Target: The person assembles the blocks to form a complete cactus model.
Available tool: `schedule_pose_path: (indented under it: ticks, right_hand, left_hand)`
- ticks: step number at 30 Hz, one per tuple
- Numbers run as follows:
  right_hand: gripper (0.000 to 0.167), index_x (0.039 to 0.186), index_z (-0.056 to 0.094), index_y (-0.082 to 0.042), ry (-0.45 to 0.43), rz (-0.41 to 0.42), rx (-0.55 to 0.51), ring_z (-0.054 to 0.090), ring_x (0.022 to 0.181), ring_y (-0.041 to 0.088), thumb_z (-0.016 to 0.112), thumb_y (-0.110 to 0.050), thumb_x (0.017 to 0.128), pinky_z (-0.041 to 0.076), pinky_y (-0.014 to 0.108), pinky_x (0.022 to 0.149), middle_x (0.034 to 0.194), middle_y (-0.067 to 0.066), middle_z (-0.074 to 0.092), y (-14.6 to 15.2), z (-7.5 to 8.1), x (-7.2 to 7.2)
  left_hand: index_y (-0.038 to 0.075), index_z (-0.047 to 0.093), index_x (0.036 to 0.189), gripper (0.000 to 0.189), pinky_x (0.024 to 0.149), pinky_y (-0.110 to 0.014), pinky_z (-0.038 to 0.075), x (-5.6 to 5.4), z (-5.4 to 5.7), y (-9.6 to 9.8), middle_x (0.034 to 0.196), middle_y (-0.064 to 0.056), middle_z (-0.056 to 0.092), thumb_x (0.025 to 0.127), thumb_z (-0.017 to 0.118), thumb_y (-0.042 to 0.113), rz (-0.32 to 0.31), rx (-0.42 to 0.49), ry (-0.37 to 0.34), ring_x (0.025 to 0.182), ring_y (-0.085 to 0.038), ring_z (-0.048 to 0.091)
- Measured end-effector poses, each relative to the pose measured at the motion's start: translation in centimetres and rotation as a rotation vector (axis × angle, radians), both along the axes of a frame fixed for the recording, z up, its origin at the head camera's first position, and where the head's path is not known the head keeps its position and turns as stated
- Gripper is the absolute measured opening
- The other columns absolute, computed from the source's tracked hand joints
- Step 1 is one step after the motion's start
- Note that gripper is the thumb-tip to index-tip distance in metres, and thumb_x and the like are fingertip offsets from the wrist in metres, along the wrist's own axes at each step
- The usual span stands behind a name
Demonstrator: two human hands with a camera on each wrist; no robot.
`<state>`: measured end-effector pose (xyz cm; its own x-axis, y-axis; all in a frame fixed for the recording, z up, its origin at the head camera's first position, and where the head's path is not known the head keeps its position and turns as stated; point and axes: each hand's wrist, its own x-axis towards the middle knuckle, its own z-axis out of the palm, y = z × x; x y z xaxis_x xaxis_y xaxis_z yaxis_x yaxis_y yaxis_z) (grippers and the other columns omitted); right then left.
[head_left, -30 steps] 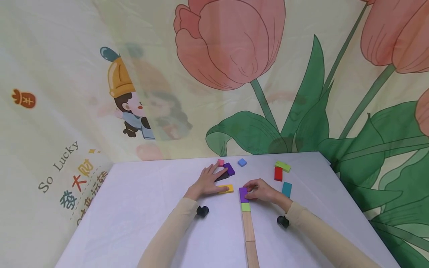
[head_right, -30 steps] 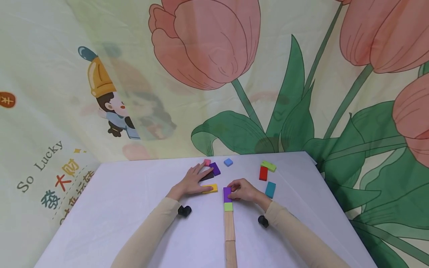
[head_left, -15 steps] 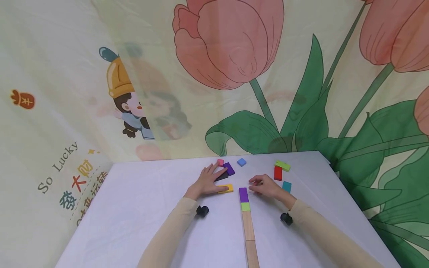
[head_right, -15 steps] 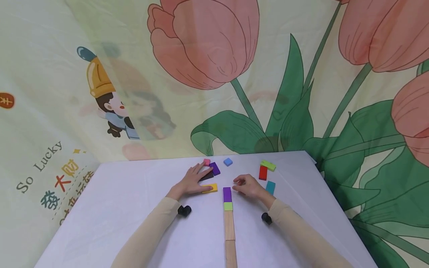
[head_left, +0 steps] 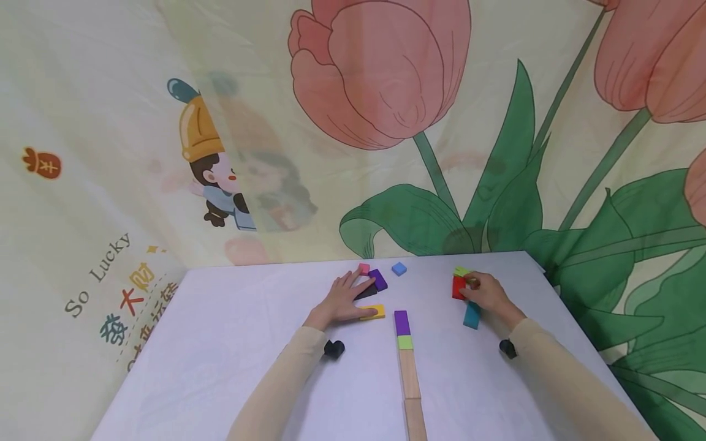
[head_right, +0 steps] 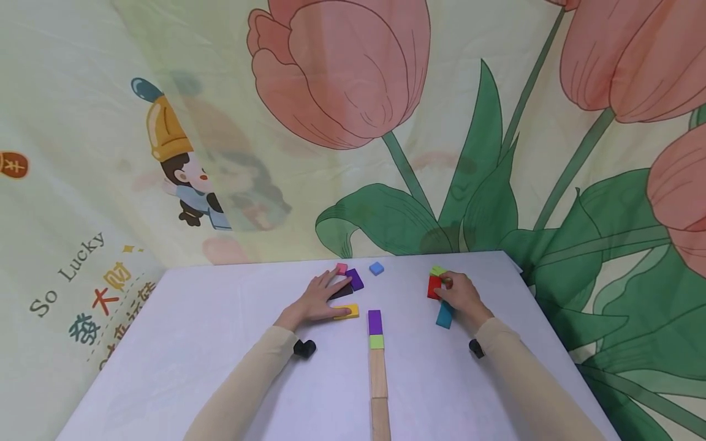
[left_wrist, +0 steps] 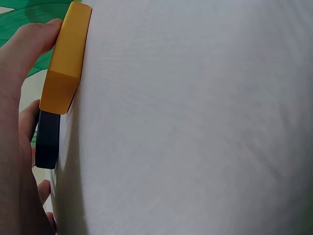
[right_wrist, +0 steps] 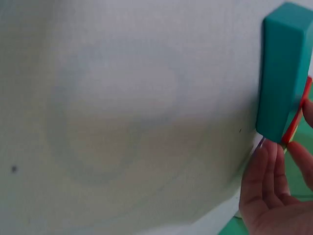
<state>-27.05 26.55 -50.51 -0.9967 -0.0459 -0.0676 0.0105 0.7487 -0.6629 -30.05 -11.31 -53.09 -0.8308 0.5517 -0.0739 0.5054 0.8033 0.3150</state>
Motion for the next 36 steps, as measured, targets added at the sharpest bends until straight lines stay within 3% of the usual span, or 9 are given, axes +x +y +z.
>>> schedule_pose_path:
  ticks: [5,11,15,21,24,31,36]
  right_hand:
    - [0.059,0.141,0.043,0.009,-0.089,0.021,-0.047,0.048,0.110,0.044,0.067,-0.018,0.093,0.055,0.045,0.084,0.121,0.032,0.050,0.7,0.2,-0.4]
    - [0.065,0.140,0.044,0.010,-0.149,-0.004,-0.047,0.044,0.119,0.046,0.072,-0.021,0.090,0.053,0.048,0.091,0.129,0.032,0.048,0.5,0.6,-0.3]
    - [0.060,0.136,0.047,0.009,-0.113,-0.008,-0.058,0.046,0.116,0.045,0.072,-0.018,0.090,0.053,0.048,0.089,0.126,0.031,0.050,0.3,0.7,-0.2]
    - [0.035,0.120,0.058,0.009,0.065,0.005,-0.143,0.055,0.104,0.040,0.068,-0.009,0.091,0.056,0.039,0.077,0.115,0.028,0.058,-0.7,0.7,-0.3]
    - [0.030,0.119,0.061,0.007,0.106,-0.003,-0.196,0.056,0.103,0.038,0.067,-0.007,0.093,0.056,0.034,0.075,0.115,0.026,0.059,-1.7,0.9,-0.5]
    - [0.031,0.119,0.066,0.004,0.023,0.012,-0.281,0.062,0.093,0.030,0.069,-0.009,0.091,0.056,0.034,0.078,0.117,0.023,0.061,-6.1,1.2,-0.7]
    - [0.028,0.116,0.069,0.003,-0.017,0.024,-0.292,0.059,0.101,0.031,0.071,-0.006,0.089,0.056,0.035,0.082,0.113,0.019,0.064,-9.4,1.0,-0.8]
  left_hand:
    - [0.032,0.026,0.157,0.087,0.118,-0.058,0.008,-0.1,0.1,0.1,0.166,-0.004,0.002,0.084,0.058,0.067,0.005,0.004,0.011,0.150,-0.037,0.007]
    - [0.032,0.026,0.157,0.087,0.118,-0.059,0.008,-0.1,0.3,0.2,0.166,-0.005,0.003,0.084,0.058,0.067,0.002,-0.001,0.008,0.150,-0.037,0.007]
    - [0.033,0.025,0.157,0.087,0.118,-0.058,0.008,-0.2,0.4,0.2,0.166,-0.004,0.001,0.084,0.057,0.068,0.004,-0.004,0.004,0.150,-0.036,0.006]
    - [0.032,0.028,0.157,0.086,0.118,-0.058,0.009,-0.2,0.3,0.1,0.166,-0.005,0.005,0.084,0.059,0.066,0.010,0.008,0.018,0.150,-0.037,0.009]
    - [0.032,0.027,0.157,0.086,0.118,-0.057,0.009,0.0,0.2,0.0,0.166,-0.005,0.004,0.084,0.059,0.066,0.013,0.004,0.007,0.150,-0.036,0.008]
    - [0.033,0.027,0.157,0.086,0.118,-0.057,0.008,0.2,0.1,0.0,0.166,-0.003,0.003,0.084,0.058,0.068,0.018,0.005,-0.006,0.150,-0.035,0.007]
    - [0.032,0.028,0.156,0.086,0.118,-0.058,0.009,0.4,0.3,0.1,0.166,-0.005,0.004,0.084,0.058,0.067,0.019,0.012,-0.006,0.150,-0.036,0.008]
